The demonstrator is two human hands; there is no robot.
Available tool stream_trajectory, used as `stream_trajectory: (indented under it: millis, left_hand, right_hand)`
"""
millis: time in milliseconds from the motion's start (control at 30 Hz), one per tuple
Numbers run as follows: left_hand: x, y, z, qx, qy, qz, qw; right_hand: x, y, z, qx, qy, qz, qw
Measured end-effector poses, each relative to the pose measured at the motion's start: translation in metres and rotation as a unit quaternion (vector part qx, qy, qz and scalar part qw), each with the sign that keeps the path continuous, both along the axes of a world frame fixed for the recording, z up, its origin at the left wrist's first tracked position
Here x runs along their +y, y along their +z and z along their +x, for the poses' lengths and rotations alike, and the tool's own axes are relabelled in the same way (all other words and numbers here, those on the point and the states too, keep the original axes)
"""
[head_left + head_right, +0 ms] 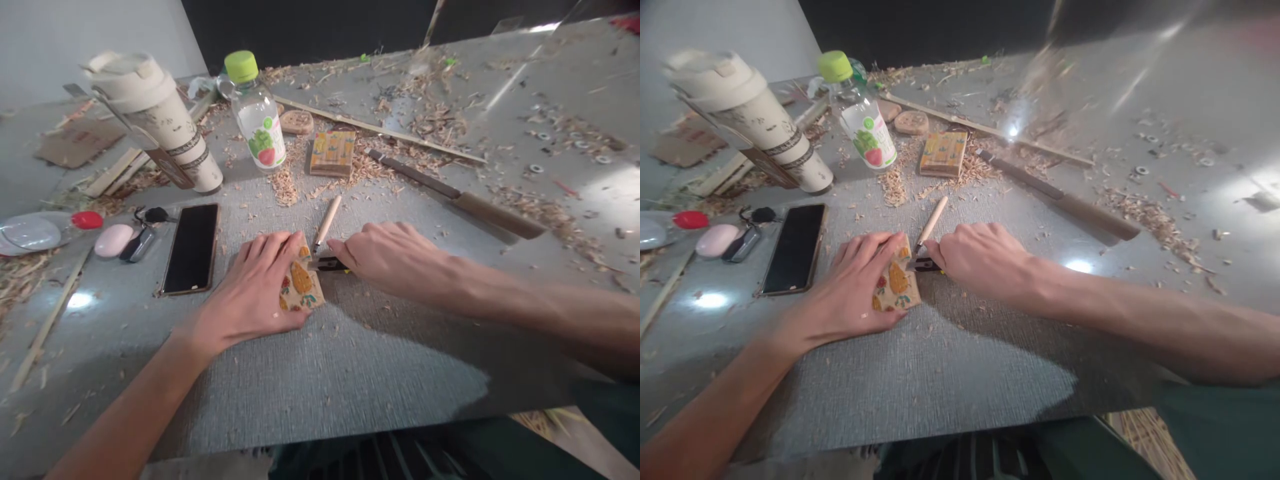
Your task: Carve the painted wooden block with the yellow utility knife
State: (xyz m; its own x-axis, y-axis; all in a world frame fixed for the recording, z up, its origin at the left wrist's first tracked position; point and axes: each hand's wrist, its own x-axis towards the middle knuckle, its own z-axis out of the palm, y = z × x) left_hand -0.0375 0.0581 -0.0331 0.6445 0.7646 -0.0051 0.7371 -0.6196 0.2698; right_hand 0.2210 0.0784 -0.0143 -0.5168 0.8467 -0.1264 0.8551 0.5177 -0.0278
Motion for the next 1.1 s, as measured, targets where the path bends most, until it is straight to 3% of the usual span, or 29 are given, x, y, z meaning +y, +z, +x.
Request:
stream_trajectory:
  millis: [167, 333, 533, 633, 867, 933, 1100]
  left_hand:
    - [0.001, 0.000, 0.000, 0.007, 0.000, -0.006, 1.000]
    - [0.000, 0.001, 0.001, 0.023, -0.003, 0.002, 1.000]
    - [-0.001, 0.000, 0.001, 0.020, -0.005, 0.004, 1.000]
    - [-0.001, 0.000, 0.001, 0.013, 0.000, 0.000, 1.000]
    - [-0.001, 0.000, 0.002, 0.008, -0.010, -0.001, 1.000]
    - [-0.001, 0.000, 0.002, 0.014, -0.009, 0.003, 1.000]
    - [0.000, 0.001, 0.002, 0.020, -0.003, -0.002, 1.000]
  right_hand:
    - [-0.004, 0.010, 0.002, -0.022, 0.016, -0.033, 0.999]
    - [0.001, 0.011, 0.012, -0.048, 0.092, -0.055, 0.993]
    - [-0.005, 0.004, 0.005, -0.004, -0.002, -0.026, 1.000]
    - [-0.008, 0.005, 0.003, 0.001, -0.006, -0.036, 0.999]
    - [0.007, 0.020, 0.011, -0.095, 0.142, -0.078, 0.982]
    - [0.007, 0.021, 0.011, -0.088, 0.129, -0.088, 0.984]
    - [-0.004, 0.009, 0.010, -0.021, 0.017, -0.053, 0.998]
